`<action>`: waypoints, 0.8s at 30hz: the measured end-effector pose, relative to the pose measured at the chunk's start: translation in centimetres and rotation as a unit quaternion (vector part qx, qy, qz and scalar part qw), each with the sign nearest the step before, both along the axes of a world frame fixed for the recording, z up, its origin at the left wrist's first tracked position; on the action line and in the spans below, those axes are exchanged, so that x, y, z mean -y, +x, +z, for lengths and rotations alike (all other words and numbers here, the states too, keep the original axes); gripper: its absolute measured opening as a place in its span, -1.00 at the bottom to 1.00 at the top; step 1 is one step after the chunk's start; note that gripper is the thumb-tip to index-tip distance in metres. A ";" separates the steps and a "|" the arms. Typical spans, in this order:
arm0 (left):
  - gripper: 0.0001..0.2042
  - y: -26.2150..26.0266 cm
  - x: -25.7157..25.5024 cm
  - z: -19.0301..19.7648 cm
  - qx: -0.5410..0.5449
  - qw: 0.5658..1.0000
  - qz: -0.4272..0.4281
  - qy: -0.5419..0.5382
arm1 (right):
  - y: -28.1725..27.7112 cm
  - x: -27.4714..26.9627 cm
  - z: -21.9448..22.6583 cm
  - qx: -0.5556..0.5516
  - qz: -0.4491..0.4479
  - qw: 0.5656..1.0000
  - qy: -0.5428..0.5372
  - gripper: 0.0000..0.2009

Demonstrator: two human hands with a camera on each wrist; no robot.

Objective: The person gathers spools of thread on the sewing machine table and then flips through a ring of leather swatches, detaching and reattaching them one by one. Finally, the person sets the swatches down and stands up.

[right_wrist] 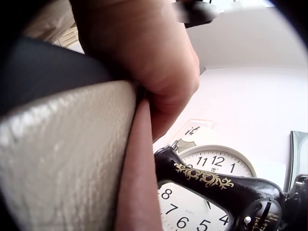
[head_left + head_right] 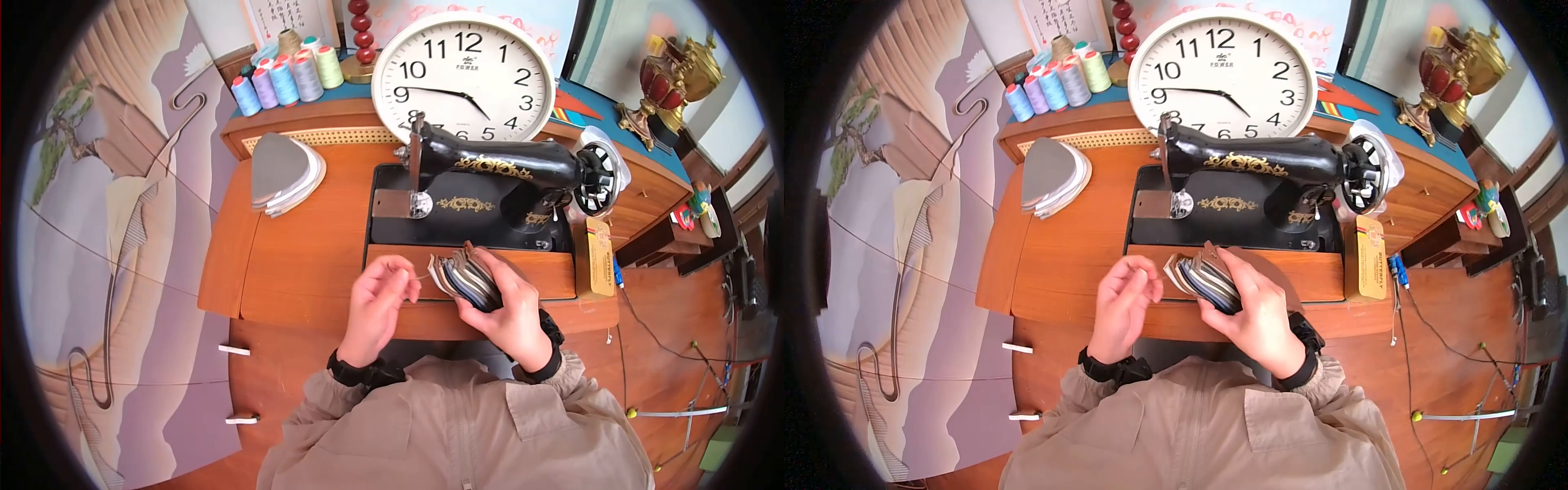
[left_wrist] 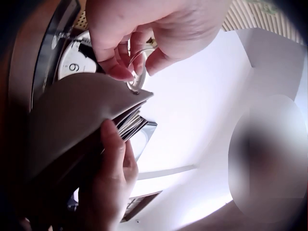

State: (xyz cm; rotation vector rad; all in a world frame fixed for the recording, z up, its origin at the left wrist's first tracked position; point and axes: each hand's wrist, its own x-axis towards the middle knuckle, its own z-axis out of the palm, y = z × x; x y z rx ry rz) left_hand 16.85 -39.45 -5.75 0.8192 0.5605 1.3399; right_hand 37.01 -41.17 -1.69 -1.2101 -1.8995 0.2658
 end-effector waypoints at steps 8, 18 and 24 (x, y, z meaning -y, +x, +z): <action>-0.78 5.3 -0.1 -0.5 -0.087 0.979 0.081 0.163 | 0.7 0.9 -0.2 -0.114 -0.029 0.993 0.005 -0.37; -0.58 7.6 0.3 1.7 -0.227 0.944 0.057 0.233 | 1.9 1.6 -0.3 -0.092 0.024 0.995 0.027 -0.33; -0.82 7.4 0.0 1.6 -0.263 0.922 0.140 0.247 | 3.6 1.7 1.1 -0.129 0.134 0.979 -0.089 -0.42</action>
